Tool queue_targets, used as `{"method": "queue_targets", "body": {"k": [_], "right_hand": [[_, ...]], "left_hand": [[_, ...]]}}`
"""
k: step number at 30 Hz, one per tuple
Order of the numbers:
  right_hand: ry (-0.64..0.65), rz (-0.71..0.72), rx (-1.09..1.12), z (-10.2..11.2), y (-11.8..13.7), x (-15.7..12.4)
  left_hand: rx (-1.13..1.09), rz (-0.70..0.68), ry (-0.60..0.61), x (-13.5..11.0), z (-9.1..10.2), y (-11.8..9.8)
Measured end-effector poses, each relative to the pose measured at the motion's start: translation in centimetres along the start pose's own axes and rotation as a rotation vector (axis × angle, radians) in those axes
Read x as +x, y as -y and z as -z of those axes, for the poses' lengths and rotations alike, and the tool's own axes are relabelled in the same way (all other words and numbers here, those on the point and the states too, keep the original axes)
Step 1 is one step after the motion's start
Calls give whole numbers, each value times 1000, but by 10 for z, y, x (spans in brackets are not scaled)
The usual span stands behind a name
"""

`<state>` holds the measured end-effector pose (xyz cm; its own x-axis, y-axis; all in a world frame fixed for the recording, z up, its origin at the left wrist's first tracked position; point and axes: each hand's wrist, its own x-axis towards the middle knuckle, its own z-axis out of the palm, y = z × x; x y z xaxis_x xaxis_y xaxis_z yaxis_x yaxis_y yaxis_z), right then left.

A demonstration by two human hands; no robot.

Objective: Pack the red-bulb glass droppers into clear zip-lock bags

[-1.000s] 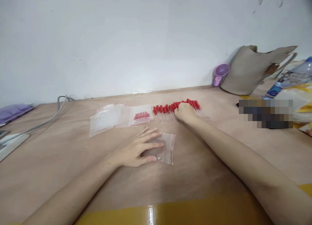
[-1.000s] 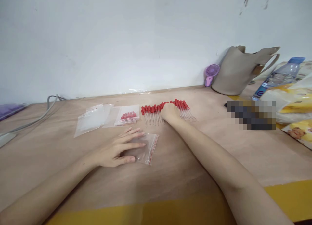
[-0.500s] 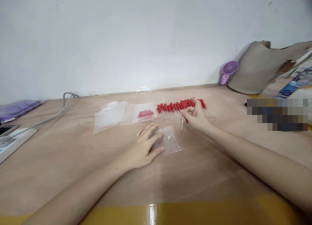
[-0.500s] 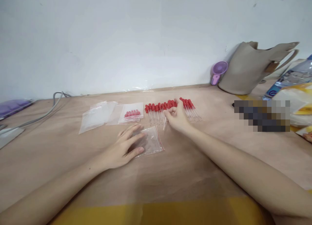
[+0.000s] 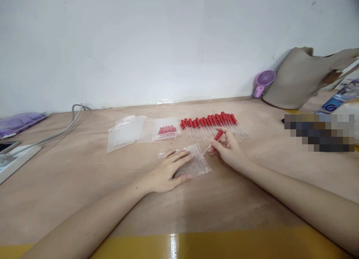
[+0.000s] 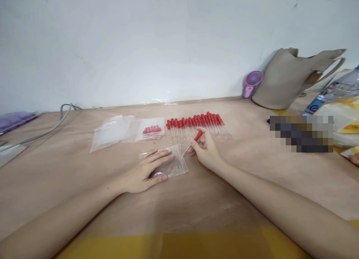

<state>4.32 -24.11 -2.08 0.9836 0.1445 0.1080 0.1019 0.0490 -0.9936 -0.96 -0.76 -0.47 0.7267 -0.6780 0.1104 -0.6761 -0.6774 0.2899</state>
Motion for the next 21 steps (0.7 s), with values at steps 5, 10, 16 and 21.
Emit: {"method": "queue_targets", "body": {"k": [5, 10, 16, 21], "right_hand": [[202, -191, 151, 8, 5, -8], [463, -127, 37, 22, 12, -7], [760, -169, 161, 20, 10, -6], [680, -197, 133, 23, 9, -2]], "left_hand": [[-33, -25, -33, 1, 1, -2], [-30, -25, -21, 0, 0, 0], [-59, -70, -41, 2, -1, 1], [-141, -59, -150, 0, 4, 1]]}}
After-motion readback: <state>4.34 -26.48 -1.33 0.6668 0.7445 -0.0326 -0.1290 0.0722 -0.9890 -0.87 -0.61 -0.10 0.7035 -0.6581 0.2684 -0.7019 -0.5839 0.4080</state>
